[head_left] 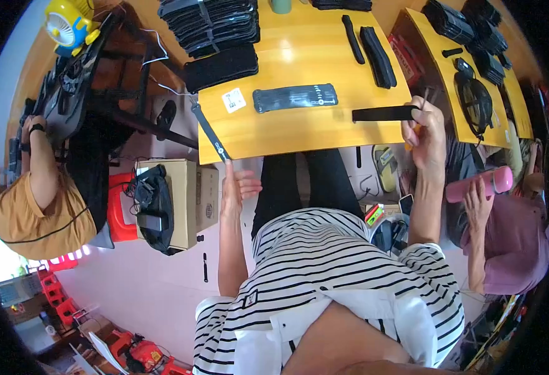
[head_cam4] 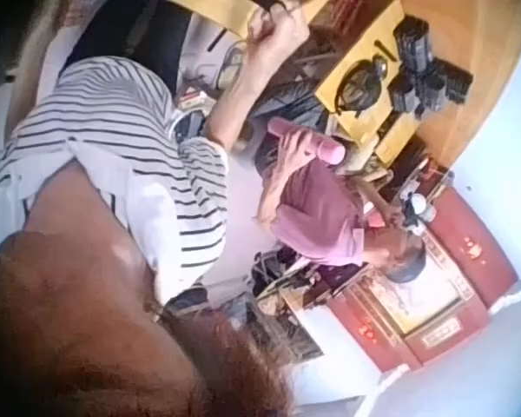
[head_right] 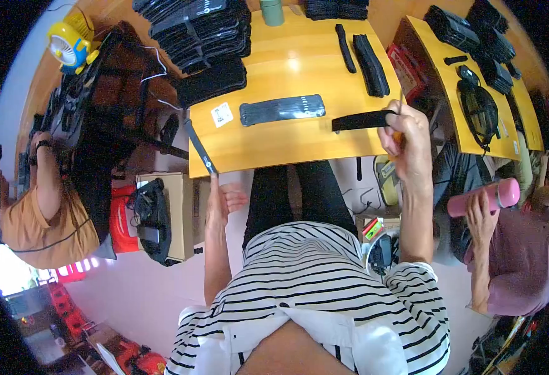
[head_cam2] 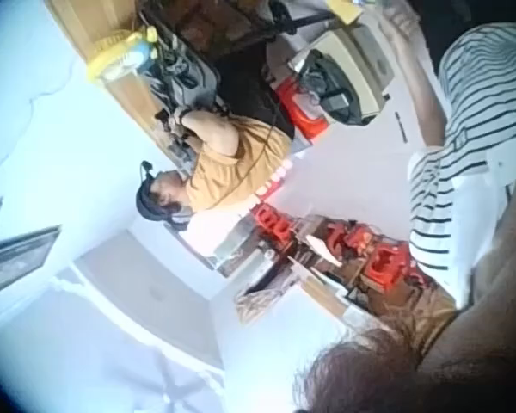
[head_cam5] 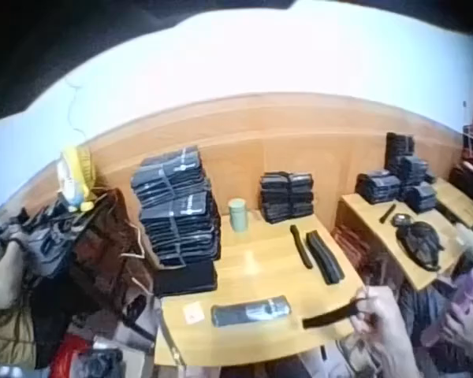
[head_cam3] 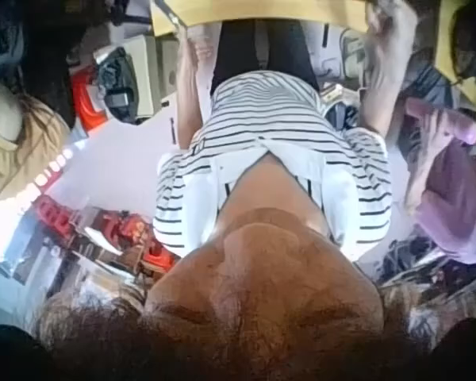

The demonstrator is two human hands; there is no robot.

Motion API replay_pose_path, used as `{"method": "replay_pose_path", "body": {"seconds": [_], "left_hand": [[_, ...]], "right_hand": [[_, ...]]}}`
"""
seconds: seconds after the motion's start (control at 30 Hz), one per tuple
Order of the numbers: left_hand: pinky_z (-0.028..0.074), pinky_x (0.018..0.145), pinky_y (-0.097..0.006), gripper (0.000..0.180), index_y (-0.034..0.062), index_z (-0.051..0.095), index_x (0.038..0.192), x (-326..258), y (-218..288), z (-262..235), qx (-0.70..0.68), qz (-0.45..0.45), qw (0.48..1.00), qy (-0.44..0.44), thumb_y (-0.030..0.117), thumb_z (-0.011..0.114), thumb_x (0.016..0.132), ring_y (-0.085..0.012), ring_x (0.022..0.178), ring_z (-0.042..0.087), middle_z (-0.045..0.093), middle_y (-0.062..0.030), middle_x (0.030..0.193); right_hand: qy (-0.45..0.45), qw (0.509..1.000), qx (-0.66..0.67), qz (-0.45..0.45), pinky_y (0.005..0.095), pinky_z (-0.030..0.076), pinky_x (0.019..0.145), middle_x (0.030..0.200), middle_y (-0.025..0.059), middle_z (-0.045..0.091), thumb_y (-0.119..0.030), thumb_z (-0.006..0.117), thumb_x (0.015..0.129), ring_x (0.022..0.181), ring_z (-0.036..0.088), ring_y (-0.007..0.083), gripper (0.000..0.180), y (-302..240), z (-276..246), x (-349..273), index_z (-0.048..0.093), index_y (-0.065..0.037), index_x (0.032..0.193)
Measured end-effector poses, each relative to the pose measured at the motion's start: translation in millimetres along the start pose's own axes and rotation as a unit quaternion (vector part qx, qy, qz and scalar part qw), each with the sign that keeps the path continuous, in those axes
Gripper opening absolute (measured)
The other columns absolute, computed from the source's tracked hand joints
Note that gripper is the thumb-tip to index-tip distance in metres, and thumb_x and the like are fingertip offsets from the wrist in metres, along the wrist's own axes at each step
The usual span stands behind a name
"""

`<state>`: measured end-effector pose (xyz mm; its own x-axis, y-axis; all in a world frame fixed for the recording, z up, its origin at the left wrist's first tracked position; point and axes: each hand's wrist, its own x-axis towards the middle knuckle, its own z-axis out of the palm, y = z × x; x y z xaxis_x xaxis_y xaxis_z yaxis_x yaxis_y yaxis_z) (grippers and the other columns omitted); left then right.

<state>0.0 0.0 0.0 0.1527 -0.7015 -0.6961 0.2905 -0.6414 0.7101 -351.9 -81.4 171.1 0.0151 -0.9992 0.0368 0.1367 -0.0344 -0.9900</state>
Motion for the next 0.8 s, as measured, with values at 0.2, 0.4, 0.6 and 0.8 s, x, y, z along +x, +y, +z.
{"method": "replay_pose_path", "body": {"seconds": [0.2,0.4,0.6,0.8], "left_hand": [[0.044,0.051,-0.019,0.071,-0.0006,0.058,0.101,-45,27,54,0.163,0.022,0.952,-0.257,0.058,0.019,0.09,-0.016,0.06,0.062,0.064,-0.0133,0.077],[0.036,0.044,-0.016,0.033,0.0005,0.06,0.098,-46,51,111,-0.068,0.094,0.954,-0.277,0.031,0.049,0.091,-0.0073,0.055,0.053,0.064,-0.0088,0.082],[0.042,0.046,-0.017,0.019,-0.001,0.06,0.094,-40,41,130,-0.132,0.208,0.956,-0.16,0.016,0.054,0.089,-0.0078,0.053,0.053,0.063,-0.0091,0.079],[0.046,0.048,-0.019,0.02,-0.0024,0.059,0.095,-39,35,142,-0.078,0.247,0.96,-0.104,0.016,0.054,0.089,-0.0103,0.057,0.057,0.062,-0.0097,0.08]], "right_hand": [[-0.164,0.876,-0.355,-0.283,0.0278,0.036,0.041,0.058,0.0043,0.047,-0.007,0.057,0.068,0.048,0.048,0.0122,0.004,-2,29,-14,0.054,-0.006,0.069],[-0.308,0.673,-0.555,-0.38,0.0339,0.044,0.046,0.061,0.0057,0.043,-0.013,0.063,0.065,0.053,0.054,0.0224,0.013,25,56,-48,0.05,-0.008,0.067],[-0.167,0.907,-0.358,-0.148,0.0278,0.044,0.052,0.067,0.0061,0.058,-0.016,0.065,0.075,0.06,0.058,0.0169,0.018,50,36,-42,0.06,-0.003,0.087],[-0.099,0.976,-0.095,0.168,0.0196,0.034,0.049,0.06,-0.0018,0.056,-0.02,0.059,0.085,0.053,0.044,0.0033,0.02,88,39,-49,0.064,-0.003,0.077]]}}
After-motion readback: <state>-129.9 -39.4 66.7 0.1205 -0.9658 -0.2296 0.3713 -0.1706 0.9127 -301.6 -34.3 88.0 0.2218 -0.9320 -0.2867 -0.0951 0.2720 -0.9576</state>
